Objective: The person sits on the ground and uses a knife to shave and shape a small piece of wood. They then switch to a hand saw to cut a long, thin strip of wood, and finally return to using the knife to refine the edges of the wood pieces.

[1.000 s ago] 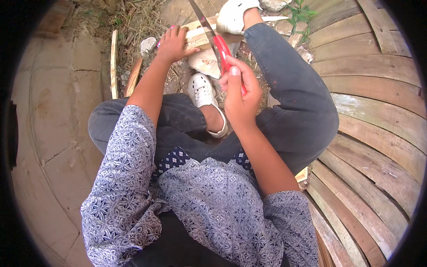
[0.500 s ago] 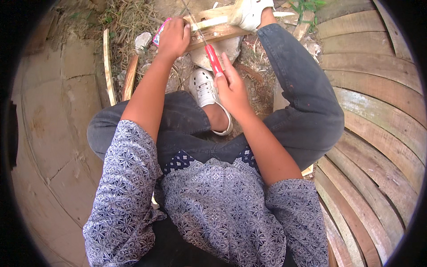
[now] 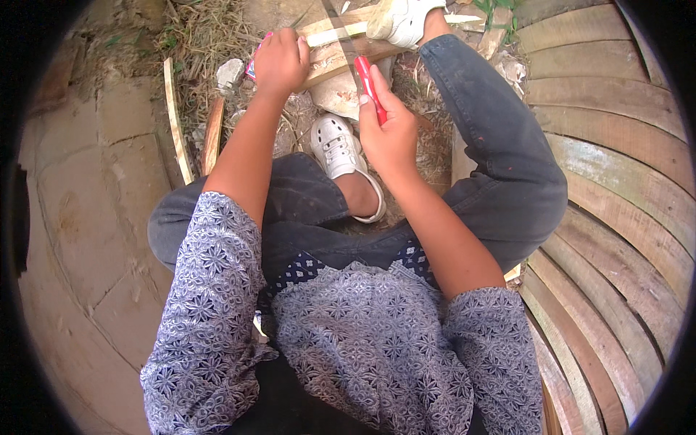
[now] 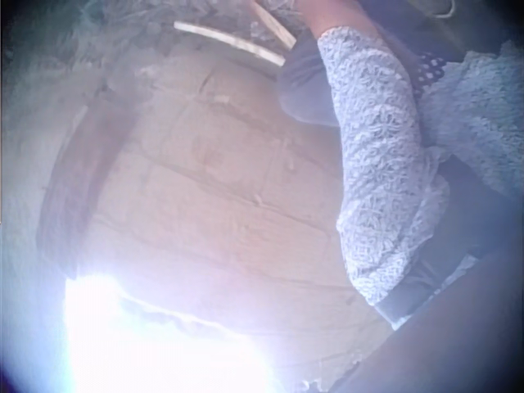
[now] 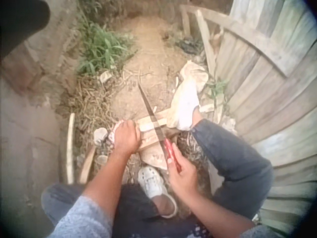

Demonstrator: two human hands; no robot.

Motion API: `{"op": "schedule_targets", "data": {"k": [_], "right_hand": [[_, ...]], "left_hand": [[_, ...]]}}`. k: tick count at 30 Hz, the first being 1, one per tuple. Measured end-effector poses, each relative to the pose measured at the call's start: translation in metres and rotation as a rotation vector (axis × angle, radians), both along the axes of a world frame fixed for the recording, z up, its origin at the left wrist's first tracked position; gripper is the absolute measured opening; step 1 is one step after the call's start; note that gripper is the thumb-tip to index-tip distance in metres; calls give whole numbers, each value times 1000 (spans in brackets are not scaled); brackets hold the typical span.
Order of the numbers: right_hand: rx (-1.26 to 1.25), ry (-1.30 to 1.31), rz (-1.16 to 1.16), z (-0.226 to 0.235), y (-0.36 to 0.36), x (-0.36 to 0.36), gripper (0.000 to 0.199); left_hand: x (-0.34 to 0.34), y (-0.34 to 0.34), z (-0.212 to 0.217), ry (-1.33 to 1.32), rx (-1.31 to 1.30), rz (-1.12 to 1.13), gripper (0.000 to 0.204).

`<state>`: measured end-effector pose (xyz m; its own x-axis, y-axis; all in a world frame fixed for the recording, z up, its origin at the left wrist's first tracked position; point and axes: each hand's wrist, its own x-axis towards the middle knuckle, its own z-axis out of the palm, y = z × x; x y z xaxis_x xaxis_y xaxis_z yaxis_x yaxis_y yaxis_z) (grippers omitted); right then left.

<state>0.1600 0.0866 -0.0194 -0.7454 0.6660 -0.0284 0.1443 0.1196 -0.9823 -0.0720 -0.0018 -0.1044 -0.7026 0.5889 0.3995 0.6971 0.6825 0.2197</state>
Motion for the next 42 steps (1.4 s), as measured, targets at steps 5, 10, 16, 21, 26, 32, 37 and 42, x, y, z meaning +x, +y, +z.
{"op": "schedule_targets", "data": {"k": [5, 10, 16, 21, 26, 32, 37, 42], "right_hand": [[110, 40, -4, -10, -10, -4, 45], [91, -19, 19, -10, -12, -6, 44], [130, -74, 78, 2, -1, -4, 43], [144, -38, 84, 0, 3, -3, 42], [163, -59, 113, 3, 6, -2, 42], [216, -50, 103, -2, 11, -2, 40], [230, -37, 119, 3, 12, -3, 40], [293, -69, 144, 11, 12, -5, 41]], "left_hand": [[8, 0, -7, 59, 81, 1, 24], [25, -3, -16, 29, 100, 75, 31], [29, -2, -13, -30, 135, 110, 30], [29, -1, -12, -44, 149, 120, 28], [31, -1, -11, -48, 150, 128, 28], [30, -1, -13, -30, 155, 138, 28], [30, 0, -13, -33, 161, 143, 29], [29, -1, -13, -18, 128, 155, 28]]}}
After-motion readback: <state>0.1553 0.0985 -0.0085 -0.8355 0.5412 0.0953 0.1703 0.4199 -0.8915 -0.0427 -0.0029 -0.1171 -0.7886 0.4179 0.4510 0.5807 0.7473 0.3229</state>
